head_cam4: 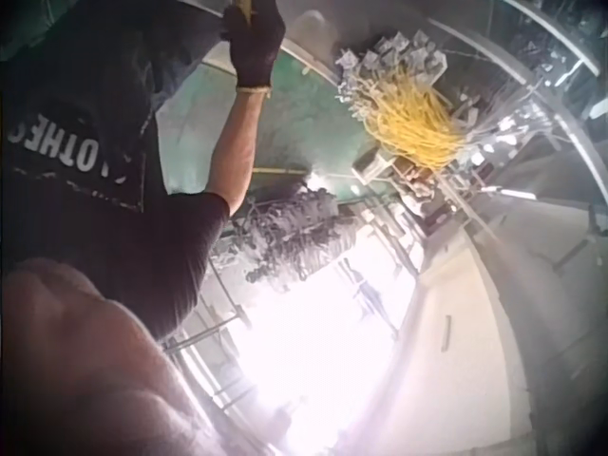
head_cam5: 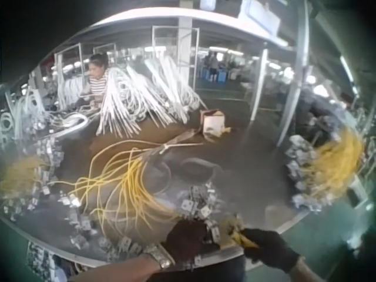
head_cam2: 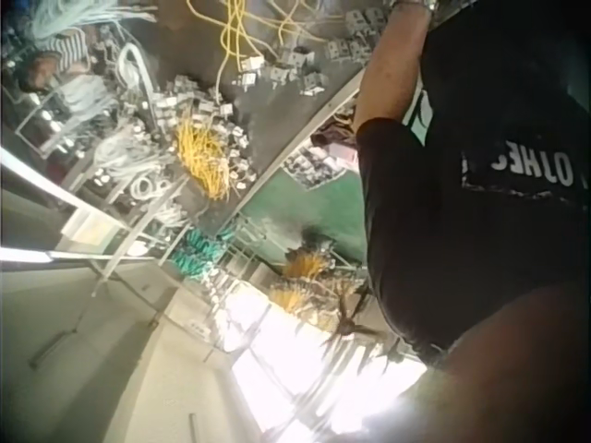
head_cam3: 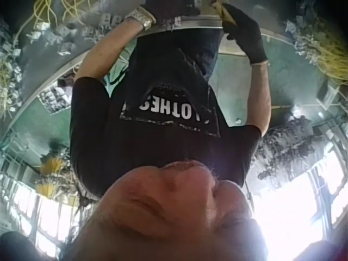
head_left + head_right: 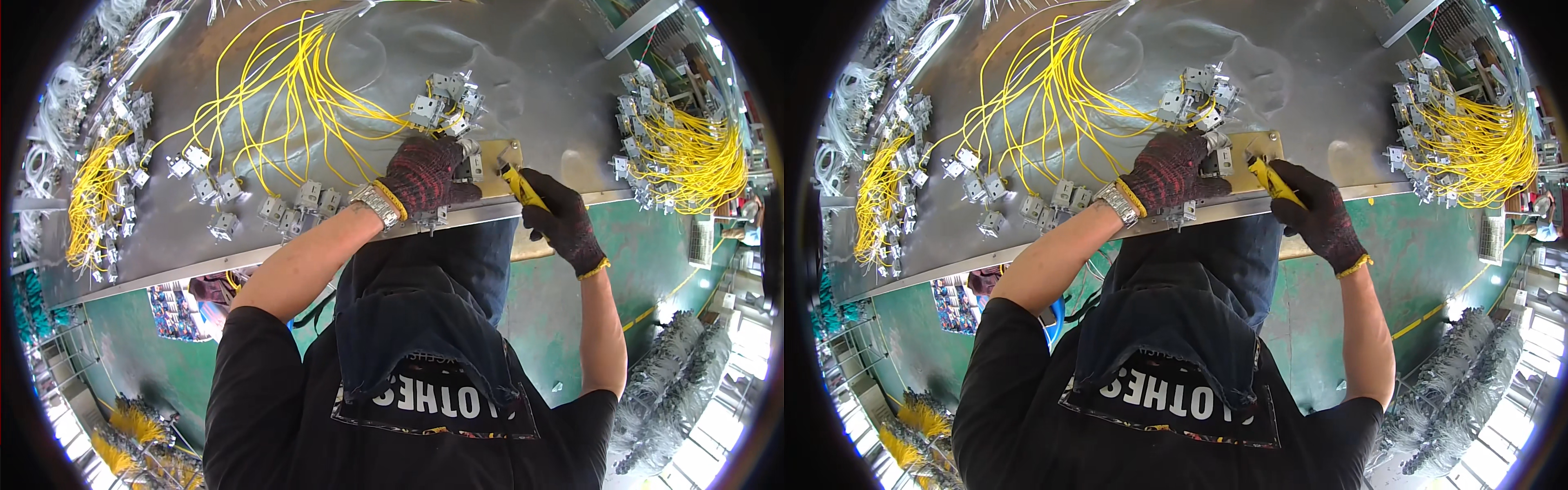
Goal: The recorder is assembling small electronic components with yellow wires using a hand tool at a metal workbench.
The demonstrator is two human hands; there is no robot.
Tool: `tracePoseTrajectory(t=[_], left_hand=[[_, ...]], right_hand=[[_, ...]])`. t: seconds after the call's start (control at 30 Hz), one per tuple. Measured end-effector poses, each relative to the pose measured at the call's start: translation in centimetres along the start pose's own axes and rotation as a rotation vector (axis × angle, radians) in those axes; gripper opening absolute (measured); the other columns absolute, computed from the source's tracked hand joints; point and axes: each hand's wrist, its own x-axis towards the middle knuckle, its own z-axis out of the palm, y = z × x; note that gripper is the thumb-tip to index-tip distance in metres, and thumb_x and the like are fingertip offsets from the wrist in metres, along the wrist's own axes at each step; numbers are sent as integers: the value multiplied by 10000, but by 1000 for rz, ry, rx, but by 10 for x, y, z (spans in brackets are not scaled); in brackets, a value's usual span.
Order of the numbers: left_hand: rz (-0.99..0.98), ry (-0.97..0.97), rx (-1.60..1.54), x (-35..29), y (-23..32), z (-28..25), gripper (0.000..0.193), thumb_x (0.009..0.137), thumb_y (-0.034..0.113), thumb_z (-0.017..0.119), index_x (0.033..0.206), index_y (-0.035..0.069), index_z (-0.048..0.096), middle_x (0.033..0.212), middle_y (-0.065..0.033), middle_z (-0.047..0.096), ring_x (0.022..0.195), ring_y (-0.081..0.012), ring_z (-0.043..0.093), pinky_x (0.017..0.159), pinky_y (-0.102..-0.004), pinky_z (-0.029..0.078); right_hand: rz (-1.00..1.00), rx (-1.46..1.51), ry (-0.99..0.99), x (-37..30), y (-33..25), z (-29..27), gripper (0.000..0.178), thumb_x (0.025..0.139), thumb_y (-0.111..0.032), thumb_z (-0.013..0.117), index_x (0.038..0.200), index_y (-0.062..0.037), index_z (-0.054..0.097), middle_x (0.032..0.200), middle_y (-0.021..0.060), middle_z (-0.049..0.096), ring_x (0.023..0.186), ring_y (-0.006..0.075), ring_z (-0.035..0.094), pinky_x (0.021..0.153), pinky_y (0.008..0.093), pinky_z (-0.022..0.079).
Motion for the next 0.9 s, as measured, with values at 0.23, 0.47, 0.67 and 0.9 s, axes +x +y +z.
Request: tracePoseTrajectory(t=[0.23, 0.47, 0.67, 0.9], left_hand=[[52, 28, 11, 1, 1, 2, 650, 738, 504, 824, 1214, 103, 636, 1038, -141, 694, 919, -324, 684, 822, -445, 535], [46, 16, 25, 0, -4, 4, 644, 734, 507, 826, 1203, 107, 638, 1049, -133, 698, 941, -316, 692, 834, -435, 538], [-40, -102, 36, 10, 0, -4, 675, 754, 542, 808, 1225, 92, 630, 1083, -134, 700, 944, -320, 695, 831, -439, 550], [1, -73, 111, 3, -1, -1, 761, 770, 623, 747, 1274, 68, 615, 1089, -166, 696, 937, -342, 694, 820, -452, 549]], right_hand=[[-420, -591, 119, 7, -12, 14, 396, 854, -68, 736, 1244, -32, 678, 1072, 119, 701, 874, 212, 688, 781, 342, 558], [-424, -894, 211, 6, -37, 30, 344, 815, -144, 742, 1155, -96, 722, 1082, 148, 708, 966, 352, 691, 851, 414, 563], [-471, -871, 344, 17, -36, 45, 321, 811, -76, 740, 1131, -58, 718, 1031, 155, 704, 934, 335, 703, 814, 378, 557], [-451, -777, 294, 16, -20, 38, 300, 831, -52, 731, 1129, -34, 703, 1039, 141, 713, 932, 279, 709, 822, 356, 553]])
